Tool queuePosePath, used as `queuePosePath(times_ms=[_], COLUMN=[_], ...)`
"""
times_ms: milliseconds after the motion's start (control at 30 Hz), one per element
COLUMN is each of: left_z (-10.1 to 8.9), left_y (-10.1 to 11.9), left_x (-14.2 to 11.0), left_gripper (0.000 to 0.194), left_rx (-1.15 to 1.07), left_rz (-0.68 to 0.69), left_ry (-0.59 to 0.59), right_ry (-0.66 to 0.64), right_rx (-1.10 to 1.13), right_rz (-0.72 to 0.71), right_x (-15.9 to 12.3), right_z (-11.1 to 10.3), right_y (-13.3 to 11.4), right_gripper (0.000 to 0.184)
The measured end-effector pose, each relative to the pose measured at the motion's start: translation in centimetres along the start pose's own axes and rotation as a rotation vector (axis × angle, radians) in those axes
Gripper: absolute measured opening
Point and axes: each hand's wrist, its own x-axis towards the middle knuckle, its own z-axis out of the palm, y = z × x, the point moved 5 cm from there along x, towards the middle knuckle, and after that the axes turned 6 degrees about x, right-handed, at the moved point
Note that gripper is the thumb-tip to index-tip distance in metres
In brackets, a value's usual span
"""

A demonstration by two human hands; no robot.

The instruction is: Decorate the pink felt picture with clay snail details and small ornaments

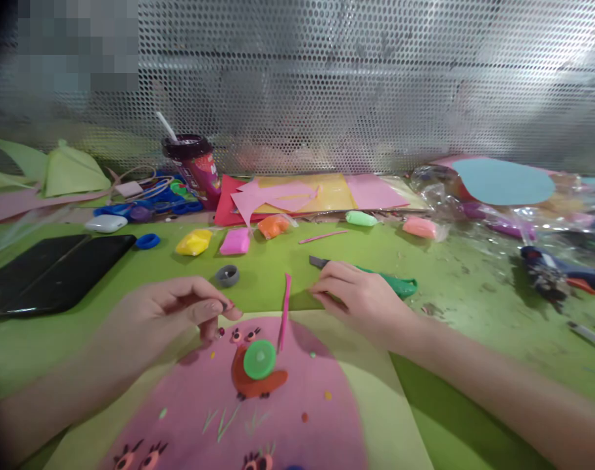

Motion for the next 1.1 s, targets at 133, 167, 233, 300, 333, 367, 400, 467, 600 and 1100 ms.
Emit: queuePosePath(times_ms=[133, 167, 233, 300, 333, 367, 400, 467, 600, 1100], left_z=[0.0, -0.1, -0.2, -0.2, -0.1, 0.0, 0.1, 0.3, 0.0, 2.8], left_y=[0.3, 0.3, 0.4, 0.3, 0.3, 0.2, 0.1, -0.1, -0.4, 4.9], left_x=[0.2, 0.3, 0.4, 0.4, 0.3, 0.2, 0.2, 0.0, 0.0, 4.3], left_gripper=[0.017, 0.017, 0.017, 0.018, 0.018, 0.019, 0.019, 0.021, 0.021, 0.012], left_rx=[0.038, 0.051, 0.065, 0.053, 0.040, 0.027, 0.018, 0.017, 0.090, 0.294], left_rz=[0.006, 0.003, -0.004, -0.010, -0.013, -0.017, -0.022, -0.035, -0.034, 0.403], left_ry=[0.020, 0.029, 0.045, 0.050, 0.045, 0.038, 0.029, 0.015, 0.028, -0.023], right_ry=[0.010, 0.005, -0.006, -0.004, 0.004, 0.012, 0.018, 0.015, 0.009, 0.026], right_rx=[0.009, 0.009, 0.012, 0.026, 0.031, 0.035, 0.033, 0.027, 0.036, -0.045], right_rz=[0.017, 0.022, 0.019, 0.016, 0.024, 0.035, 0.047, 0.060, 0.070, -0.063], right_x=[0.0, 0.0, 0.1, 0.1, 0.1, 0.1, 0.0, 0.0, 0.1, 0.0], right_z=[0.0, 0.0, 0.2, 0.3, 0.3, 0.3, 0.3, 0.3, 0.3, 0.3], right_y=[0.1, 0.2, 0.3, 0.4, 0.5, 0.6, 0.7, 0.7, 0.7, 0.5], right_gripper=[0.016, 0.016, 0.017, 0.014, 0.013, 0.013, 0.013, 0.015, 0.015, 0.015])
